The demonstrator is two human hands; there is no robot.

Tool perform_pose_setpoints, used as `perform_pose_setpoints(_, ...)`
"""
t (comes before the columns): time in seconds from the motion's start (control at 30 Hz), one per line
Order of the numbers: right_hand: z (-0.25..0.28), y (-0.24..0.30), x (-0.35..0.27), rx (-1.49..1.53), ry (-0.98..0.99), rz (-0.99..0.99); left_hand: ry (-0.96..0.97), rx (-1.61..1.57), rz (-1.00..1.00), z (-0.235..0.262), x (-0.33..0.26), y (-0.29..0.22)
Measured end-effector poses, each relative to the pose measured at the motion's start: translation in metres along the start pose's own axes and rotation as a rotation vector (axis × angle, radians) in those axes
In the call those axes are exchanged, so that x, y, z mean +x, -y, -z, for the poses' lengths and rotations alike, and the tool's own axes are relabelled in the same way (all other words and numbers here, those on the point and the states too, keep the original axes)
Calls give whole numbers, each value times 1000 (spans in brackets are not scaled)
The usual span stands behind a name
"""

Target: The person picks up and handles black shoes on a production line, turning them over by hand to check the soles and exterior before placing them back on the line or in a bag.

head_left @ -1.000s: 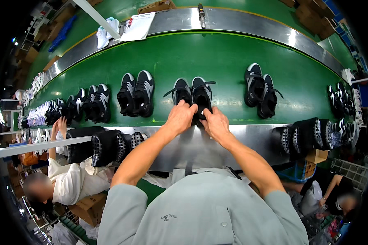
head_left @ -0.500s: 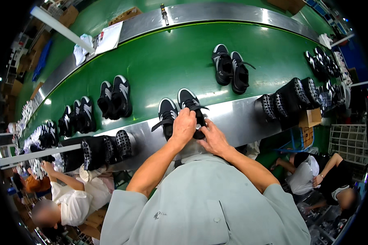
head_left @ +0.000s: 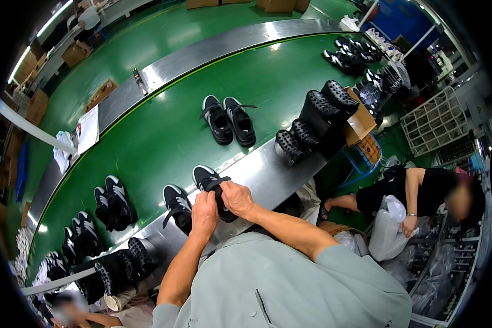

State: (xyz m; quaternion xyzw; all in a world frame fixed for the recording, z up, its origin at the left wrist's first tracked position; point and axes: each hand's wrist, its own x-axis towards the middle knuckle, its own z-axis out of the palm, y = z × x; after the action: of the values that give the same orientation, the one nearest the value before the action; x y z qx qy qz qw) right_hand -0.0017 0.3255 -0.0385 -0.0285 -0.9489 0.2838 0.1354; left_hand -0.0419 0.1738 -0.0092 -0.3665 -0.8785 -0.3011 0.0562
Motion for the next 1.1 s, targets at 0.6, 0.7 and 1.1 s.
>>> perform_pose_setpoints(0.6, 66, -34, -5, 45, -241, -141, 109, -453, 321, -3, 12, 26)
perform_pose_setpoints(0.7, 166, -74, 3, -297, -465, -309, 184, -527, 459, 0, 13, 13)
perform_pose_setpoints(1.1, 214, -168, 9, -825, -118, -419, 216, -526, 414, 1, 19, 15)
